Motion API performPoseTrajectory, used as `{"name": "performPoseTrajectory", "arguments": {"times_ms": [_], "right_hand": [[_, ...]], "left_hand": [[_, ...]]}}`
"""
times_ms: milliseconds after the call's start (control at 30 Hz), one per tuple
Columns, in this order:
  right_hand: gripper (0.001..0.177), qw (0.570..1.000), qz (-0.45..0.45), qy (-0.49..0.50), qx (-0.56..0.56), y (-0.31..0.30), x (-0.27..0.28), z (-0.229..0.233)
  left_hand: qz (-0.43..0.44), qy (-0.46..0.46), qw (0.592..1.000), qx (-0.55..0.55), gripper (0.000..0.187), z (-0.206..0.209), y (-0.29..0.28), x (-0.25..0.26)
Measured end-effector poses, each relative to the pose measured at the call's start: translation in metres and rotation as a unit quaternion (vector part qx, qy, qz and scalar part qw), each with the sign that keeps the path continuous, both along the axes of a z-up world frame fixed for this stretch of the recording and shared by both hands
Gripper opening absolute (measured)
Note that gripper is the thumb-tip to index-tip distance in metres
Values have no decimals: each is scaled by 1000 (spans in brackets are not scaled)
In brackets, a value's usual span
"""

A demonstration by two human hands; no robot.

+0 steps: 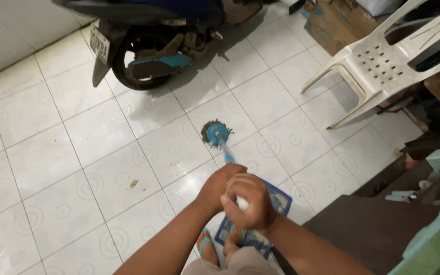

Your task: The recorder assembles a spray mop and uses it to mop a tiled floor near a parked scooter and outdoor area.

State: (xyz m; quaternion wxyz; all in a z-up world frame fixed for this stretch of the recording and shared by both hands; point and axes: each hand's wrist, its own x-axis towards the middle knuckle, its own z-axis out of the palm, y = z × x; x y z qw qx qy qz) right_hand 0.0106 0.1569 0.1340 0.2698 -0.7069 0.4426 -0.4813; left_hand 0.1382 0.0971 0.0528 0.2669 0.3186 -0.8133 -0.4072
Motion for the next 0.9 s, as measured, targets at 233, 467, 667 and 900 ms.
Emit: {"name": "performPoseTrajectory", "arguments": {"times_ms": [233, 467, 667, 900], "right_hand": [[16, 998, 22, 49, 9, -35, -11, -47], [11, 998, -21, -36, 38, -24, -15, 6], [13, 999, 4, -45, -23, -52, -32, -12], [16, 993, 84, -21, -76, -29, -35, -13]], "left_hand": [[38, -14, 998, 48, 21, -50, -33, -13], [52, -113, 991, 48, 23, 14, -18, -15], [87, -70, 994, 15, 23, -12, -35, -30], [68, -7, 997, 41, 19, -43, -11, -29]]}}
